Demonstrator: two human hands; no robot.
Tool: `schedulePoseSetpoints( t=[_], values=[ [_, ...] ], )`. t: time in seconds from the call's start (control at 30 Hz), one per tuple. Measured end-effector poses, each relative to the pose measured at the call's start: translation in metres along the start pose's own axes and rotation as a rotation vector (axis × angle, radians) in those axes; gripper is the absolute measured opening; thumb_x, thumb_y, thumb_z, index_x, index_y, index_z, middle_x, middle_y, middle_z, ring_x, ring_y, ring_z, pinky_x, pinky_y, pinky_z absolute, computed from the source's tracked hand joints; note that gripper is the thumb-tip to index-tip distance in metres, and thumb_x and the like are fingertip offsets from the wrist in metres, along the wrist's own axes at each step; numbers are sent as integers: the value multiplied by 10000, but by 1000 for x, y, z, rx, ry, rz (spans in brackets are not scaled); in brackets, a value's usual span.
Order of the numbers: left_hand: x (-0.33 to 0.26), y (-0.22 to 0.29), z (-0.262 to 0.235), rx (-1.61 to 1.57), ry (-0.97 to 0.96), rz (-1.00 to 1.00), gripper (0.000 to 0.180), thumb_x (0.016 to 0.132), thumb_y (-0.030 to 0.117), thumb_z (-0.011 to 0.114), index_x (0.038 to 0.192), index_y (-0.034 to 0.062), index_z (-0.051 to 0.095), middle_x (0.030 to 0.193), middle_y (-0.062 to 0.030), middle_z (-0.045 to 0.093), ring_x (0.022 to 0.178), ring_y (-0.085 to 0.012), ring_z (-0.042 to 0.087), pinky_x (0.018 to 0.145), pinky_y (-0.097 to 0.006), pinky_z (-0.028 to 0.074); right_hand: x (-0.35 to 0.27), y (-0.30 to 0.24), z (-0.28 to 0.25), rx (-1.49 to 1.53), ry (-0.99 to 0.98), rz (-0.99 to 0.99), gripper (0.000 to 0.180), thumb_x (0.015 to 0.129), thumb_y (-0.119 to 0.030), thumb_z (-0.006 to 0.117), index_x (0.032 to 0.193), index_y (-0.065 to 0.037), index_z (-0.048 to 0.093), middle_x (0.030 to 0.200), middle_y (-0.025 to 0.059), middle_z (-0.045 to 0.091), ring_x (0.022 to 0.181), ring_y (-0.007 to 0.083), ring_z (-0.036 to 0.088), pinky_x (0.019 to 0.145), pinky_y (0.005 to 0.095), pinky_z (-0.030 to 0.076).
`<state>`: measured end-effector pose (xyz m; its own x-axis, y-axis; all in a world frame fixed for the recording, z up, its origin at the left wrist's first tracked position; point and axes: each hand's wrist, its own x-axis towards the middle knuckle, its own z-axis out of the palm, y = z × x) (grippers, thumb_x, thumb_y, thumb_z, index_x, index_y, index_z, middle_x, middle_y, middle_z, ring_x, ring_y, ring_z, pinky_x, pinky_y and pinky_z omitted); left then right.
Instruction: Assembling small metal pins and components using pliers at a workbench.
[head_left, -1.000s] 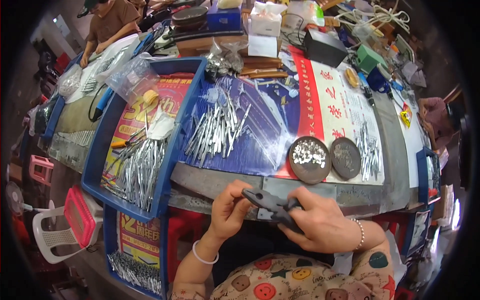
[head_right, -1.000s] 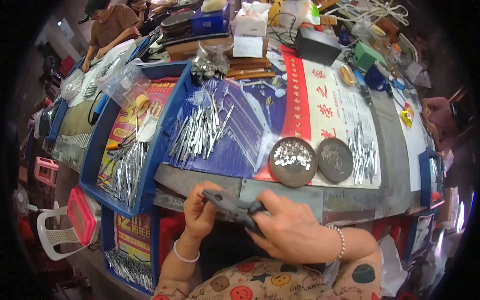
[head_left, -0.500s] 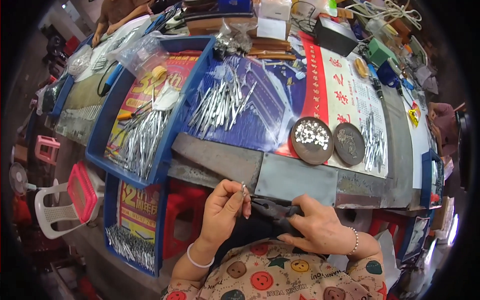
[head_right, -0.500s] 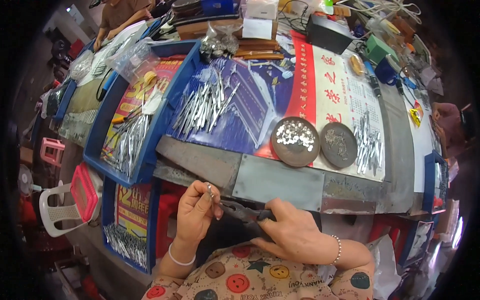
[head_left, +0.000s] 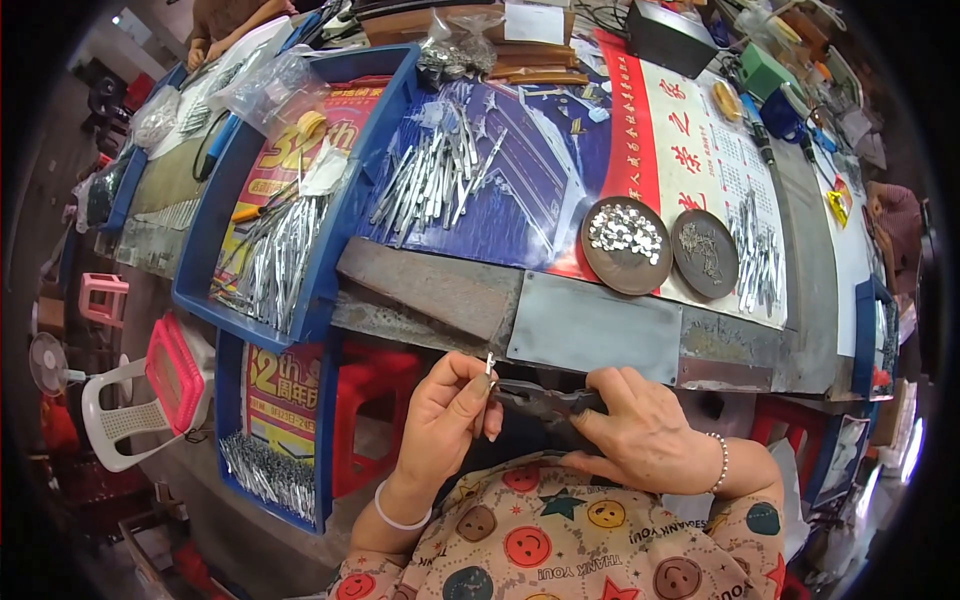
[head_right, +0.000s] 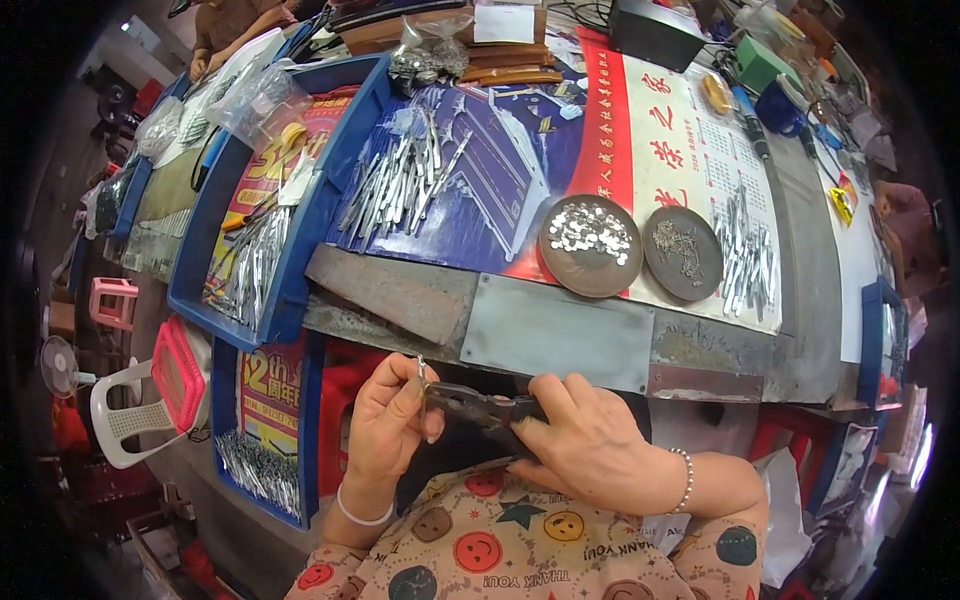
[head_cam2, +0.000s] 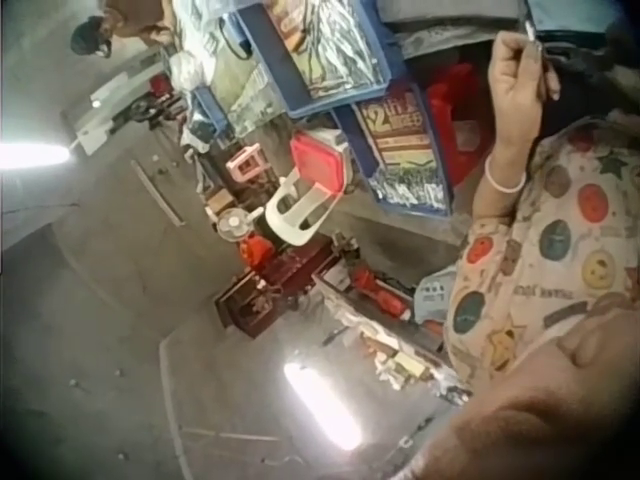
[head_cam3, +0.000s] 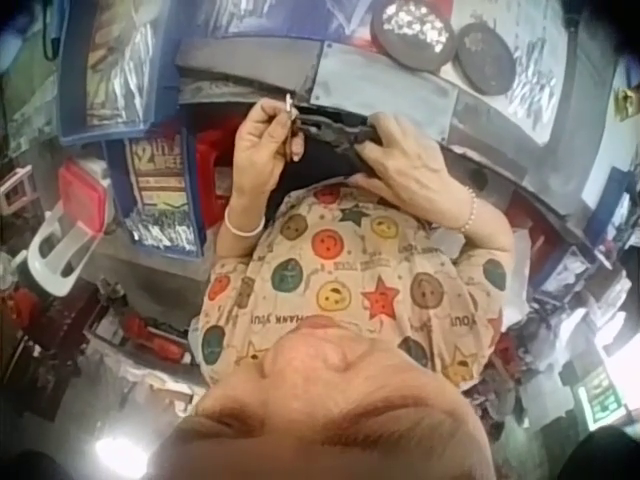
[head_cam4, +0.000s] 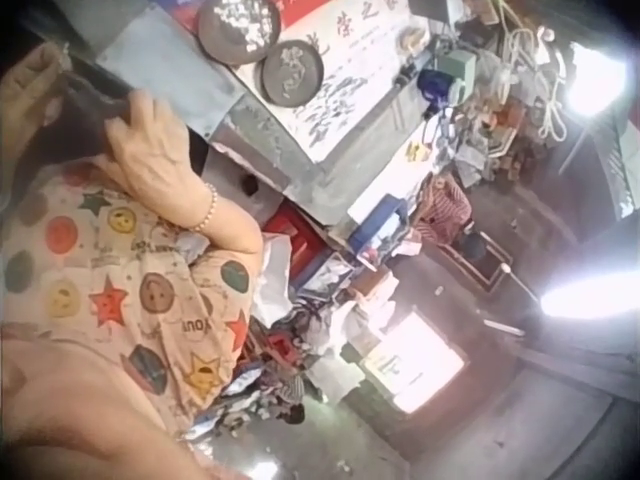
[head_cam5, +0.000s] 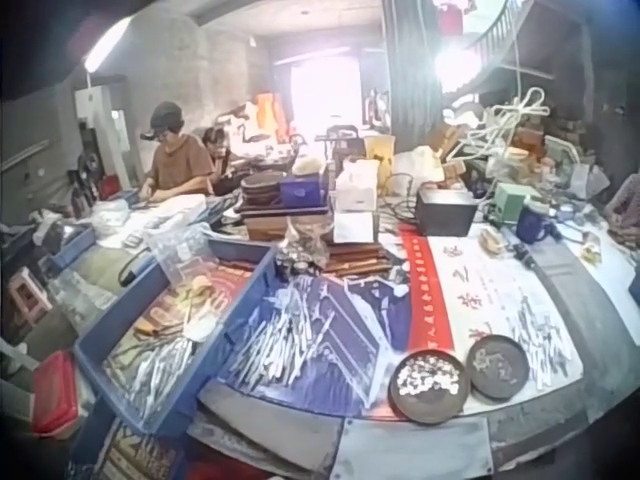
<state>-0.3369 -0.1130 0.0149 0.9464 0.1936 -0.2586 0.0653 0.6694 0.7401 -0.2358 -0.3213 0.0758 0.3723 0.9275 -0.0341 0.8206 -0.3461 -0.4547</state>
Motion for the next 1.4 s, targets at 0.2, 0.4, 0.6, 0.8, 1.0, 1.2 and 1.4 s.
schedulePoseSetpoints(
  t=[0.2, 0.4, 0.6, 0.8, 1.0, 1.2, 1.4],
  values=[
    [3, 1, -1, 55, 4, -10, 87, 991, 110, 550, 983, 24, 539, 776, -24, 552, 622, -100, 559, 534, -217, 451, 0, 2, 1, -34, 1, 7, 385, 660, -331, 800, 930, -90, 668, 1015, 99, 482, 846, 240, 490, 675, 331, 457],
    [6, 2, -4, 156, 2, 7, 82, 984, 96, 558, 963, 18, 548, 742, -27, 574, 624, -83, 561, 554, -208, 456, 3, 6, 3, -60, -14, 1, 338, 657, -317, 795, 870, -91, 661, 966, 84, 465, 825, 233, 479, 652, 328, 446],
    [10, 0, -7, 239, -12, -6, 85, 979, 93, 570, 952, 14, 559, 750, -20, 593, 614, -65, 551, 570, -198, 458, 2, 3, 3, -110, -156, 93, 350, 720, -292, 776, 977, -72, 688, 994, 122, 466, 890, 258, 502, 692, 359, 448],
    [9, -2, -10, 369, 50, 75, 82, 979, 90, 569, 957, 12, 558, 766, -17, 592, 618, -65, 548, 573, -199, 457, 14, 34, 6, 980, -461, 76, 469, 828, -406, 712, 1077, -11, 672, 994, 205, 496, 769, 356, 605, 664, 382, 497],
    [11, -4, -12, 257, 46, 39, 97, 986, 111, 561, 974, 17, 543, 749, -15, 579, 635, -63, 534, 577, -197, 437, 8, 12, 6, 157, -154, 82, 425, 754, -379, 765, 997, -40, 685, 1044, 178, 488, 935, 321, 555, 718, 364, 505],
    [9, -2, -9, 258, 31, 11, 105, 990, 121, 553, 970, 19, 542, 717, -20, 574, 621, -65, 525, 575, -197, 428, 7, 11, 11, 61, -96, 47, 396, 701, -315, 791, 996, -73, 685, 997, 124, 463, 878, 260, 504, 667, 343, 477],
    [10, 0, -11, 265, 30, -6, 98, 987, 112, 554, 969, 17, 542, 718, -22, 576, 619, -68, 529, 576, -198, 434, 9, 10, 11, 3, -46, 37, 356, 683, -308, 793, 940, -88, 680, 968, 99, 455, 858, 244, 493, 651, 330, 458]
  ],
)
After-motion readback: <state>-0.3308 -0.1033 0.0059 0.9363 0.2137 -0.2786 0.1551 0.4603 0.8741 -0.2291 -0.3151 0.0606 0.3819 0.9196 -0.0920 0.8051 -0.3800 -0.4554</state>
